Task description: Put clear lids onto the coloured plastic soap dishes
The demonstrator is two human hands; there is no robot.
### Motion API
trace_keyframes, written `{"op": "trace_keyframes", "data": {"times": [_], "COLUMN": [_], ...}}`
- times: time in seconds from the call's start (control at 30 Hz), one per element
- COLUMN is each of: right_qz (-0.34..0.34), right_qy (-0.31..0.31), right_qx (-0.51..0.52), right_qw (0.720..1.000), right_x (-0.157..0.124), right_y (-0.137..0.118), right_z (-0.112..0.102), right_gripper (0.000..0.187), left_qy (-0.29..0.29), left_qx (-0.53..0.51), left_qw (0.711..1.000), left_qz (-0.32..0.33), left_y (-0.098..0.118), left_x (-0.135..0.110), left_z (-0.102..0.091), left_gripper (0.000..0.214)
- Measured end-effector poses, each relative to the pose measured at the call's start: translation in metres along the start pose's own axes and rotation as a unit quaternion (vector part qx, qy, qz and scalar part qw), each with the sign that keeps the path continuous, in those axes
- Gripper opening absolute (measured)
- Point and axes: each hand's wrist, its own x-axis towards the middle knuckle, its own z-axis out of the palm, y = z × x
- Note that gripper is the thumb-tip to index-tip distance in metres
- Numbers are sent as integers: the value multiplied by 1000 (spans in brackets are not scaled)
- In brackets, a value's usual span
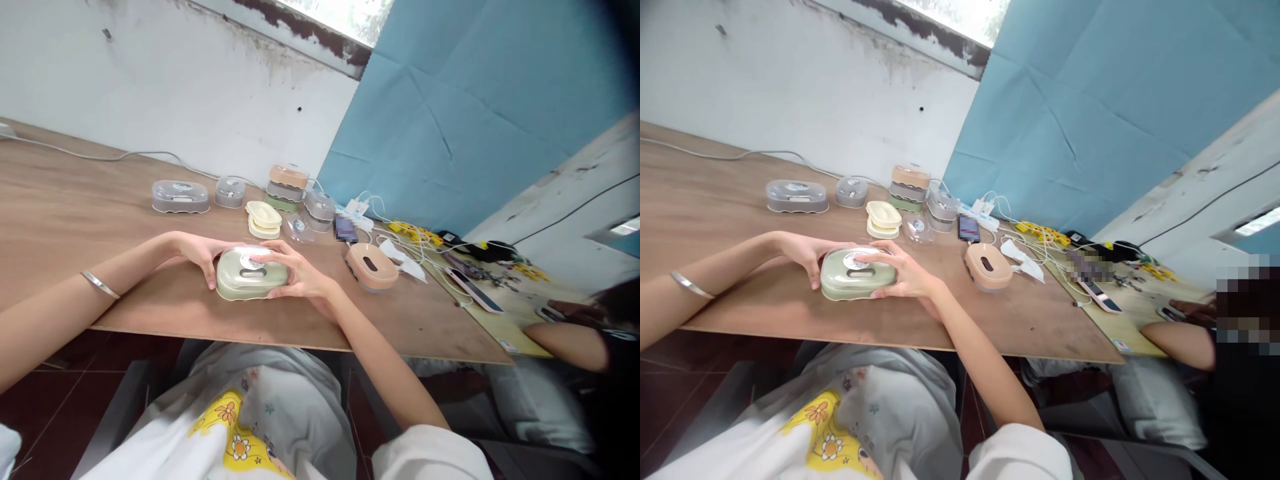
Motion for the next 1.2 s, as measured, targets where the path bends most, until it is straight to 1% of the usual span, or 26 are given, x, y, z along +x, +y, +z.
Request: {"op": "trace_keyframes", "data": {"times": [0.1, 0.23, 0.33, 0.5, 0.63, 0.7, 0.8, 0.9, 1.0, 1.1, 1.2], "right_qz": [0, -14, -22, -12, -14, -2, 23, 49, 56, 53, 74], "right_qy": [-4, 8, -1, -29, -29, -24, -15, -19, -29, -32, -36], "right_qx": [-4, -12, -14, -32, -37, -32, -8, 11, 18, 24, 13], "right_qw": [1000, 1000, 1000, 999, 999, 999, 1000, 999, 998, 998, 996], "right_x": [0, 0, 2, 3, -1, -4, -8, -10, -12, -13, -15], "right_y": [1, 1, -1, -5, -4, -5, -7, -11, -14, -16, -15], "right_z": [-1, 0, 0, 0, -1, -2, -4, -7, -8, -9, -10], "right_gripper": [66, 66, 64, 65, 68, 68, 69, 63, 59, 64, 75], "left_qy": [11, 43, 49, 49, 51, 43, 12, -3, -9, -13, -13], "left_qx": [14, 88, 134, 135, 162, 178, 192, 200, 201, 195, 185], "left_qw": [1000, 993, 986, 987, 978, 974, 969, 965, 965, 965, 964], "left_qz": [-23, -59, -83, -75, -122, -136, -157, -168, -167, -175, -188], "left_y": [-5, -16, -21, -16, -14, -13, -11, -7, -5, -6, -7], "left_x": [-2, -5, -7, -5, -4, -4, -3, -3, -3, -3, -4], "left_z": [-2, -6, -9, -7, -6, -6, -5, -5, -5, -5, -5], "left_gripper": [103, 108, 112, 106, 113, 116, 112, 108, 109, 110, 114]}}
